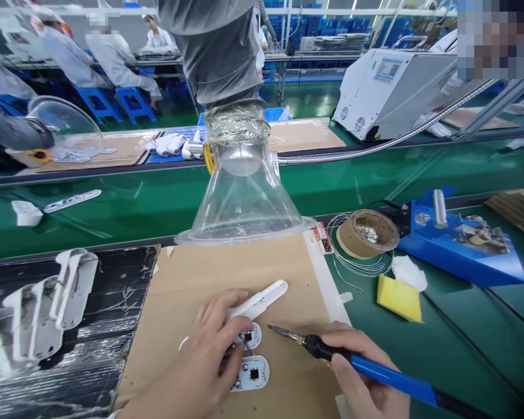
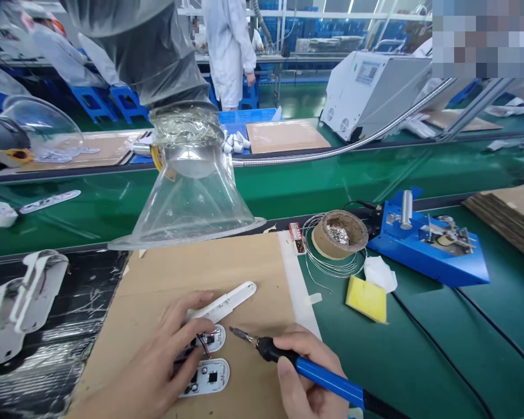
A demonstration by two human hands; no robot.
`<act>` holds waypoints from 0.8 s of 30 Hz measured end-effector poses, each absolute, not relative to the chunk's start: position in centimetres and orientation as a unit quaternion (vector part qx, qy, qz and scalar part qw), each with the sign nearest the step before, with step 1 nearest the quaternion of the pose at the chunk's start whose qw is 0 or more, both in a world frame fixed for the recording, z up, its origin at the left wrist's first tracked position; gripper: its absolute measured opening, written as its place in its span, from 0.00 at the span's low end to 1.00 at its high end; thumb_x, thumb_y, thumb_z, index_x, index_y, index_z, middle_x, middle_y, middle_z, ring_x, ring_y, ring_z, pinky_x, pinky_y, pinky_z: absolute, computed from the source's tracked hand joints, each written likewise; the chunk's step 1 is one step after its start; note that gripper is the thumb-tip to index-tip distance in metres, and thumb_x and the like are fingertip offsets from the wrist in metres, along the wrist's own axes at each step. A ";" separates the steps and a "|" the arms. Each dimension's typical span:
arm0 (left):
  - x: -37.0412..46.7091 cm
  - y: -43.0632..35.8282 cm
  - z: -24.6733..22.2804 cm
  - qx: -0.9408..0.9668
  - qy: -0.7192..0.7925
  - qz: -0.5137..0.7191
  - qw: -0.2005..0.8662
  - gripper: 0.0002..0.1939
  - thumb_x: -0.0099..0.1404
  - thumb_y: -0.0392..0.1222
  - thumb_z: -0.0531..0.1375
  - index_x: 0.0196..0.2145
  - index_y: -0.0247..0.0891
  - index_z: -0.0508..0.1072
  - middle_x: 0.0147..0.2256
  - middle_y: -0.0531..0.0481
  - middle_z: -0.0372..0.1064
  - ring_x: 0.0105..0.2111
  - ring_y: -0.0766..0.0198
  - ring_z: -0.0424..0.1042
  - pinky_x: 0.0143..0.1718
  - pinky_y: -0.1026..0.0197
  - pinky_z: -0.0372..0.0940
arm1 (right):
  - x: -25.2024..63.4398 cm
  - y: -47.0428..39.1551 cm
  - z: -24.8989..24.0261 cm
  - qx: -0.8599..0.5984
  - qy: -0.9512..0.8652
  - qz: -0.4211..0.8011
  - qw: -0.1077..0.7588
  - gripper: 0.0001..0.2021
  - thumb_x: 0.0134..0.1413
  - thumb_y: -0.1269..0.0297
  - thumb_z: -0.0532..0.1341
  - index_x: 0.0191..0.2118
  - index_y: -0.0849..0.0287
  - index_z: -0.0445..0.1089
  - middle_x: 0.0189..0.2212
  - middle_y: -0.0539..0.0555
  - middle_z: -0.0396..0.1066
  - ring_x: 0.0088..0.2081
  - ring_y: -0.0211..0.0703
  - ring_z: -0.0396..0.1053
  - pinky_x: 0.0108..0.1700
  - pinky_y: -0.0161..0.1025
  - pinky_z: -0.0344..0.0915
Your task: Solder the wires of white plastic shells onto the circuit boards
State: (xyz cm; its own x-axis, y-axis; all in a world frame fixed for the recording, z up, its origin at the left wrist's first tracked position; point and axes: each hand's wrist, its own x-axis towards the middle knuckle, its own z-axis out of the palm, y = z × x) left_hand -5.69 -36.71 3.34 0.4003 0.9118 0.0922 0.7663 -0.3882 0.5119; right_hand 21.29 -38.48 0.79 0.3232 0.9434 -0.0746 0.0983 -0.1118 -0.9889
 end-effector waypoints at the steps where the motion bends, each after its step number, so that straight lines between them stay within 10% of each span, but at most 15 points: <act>1: -6.0 -36.7 3.8 0.818 0.506 0.174 0.211 0.19 0.73 0.28 0.54 0.53 0.48 0.74 0.70 0.41 0.62 0.69 0.47 0.66 0.62 0.42 0.74 | 21.2 -38.5 0.8 -0.624 -0.416 0.408 0.520 0.19 0.57 0.42 0.75 0.36 0.54 0.87 0.37 0.60 0.84 0.17 0.36 0.62 0.19 0.37 0.67; 12: -6.0 -33.7 6.7 0.846 0.439 0.141 0.266 0.12 0.75 0.30 0.59 0.39 0.46 0.77 0.72 0.47 0.65 0.77 0.46 0.58 0.64 0.43 0.75 | 20.9 -38.6 1.3 -0.631 -0.421 0.379 0.530 0.19 0.58 0.41 0.75 0.35 0.53 0.87 0.38 0.63 0.84 0.36 0.55 0.83 0.30 0.40 0.81; 24: -5.5 -34.7 4.0 0.796 0.499 0.187 0.286 0.14 0.81 0.34 0.52 0.42 0.45 0.75 0.68 0.42 0.65 0.71 0.52 0.67 0.63 0.47 0.75 | 21.2 -38.6 0.7 -0.596 -0.419 0.420 0.541 0.13 0.60 0.47 0.75 0.37 0.52 0.86 0.39 0.58 0.83 0.27 0.45 0.76 0.24 0.35 0.72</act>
State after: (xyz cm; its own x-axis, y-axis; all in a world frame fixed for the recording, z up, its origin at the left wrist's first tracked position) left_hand -5.45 -34.73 4.01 0.4316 0.9020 0.0115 0.6880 -0.3374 0.6425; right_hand 21.17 -38.59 0.71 0.2953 0.9542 -0.0476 0.0456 -0.0639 -0.9969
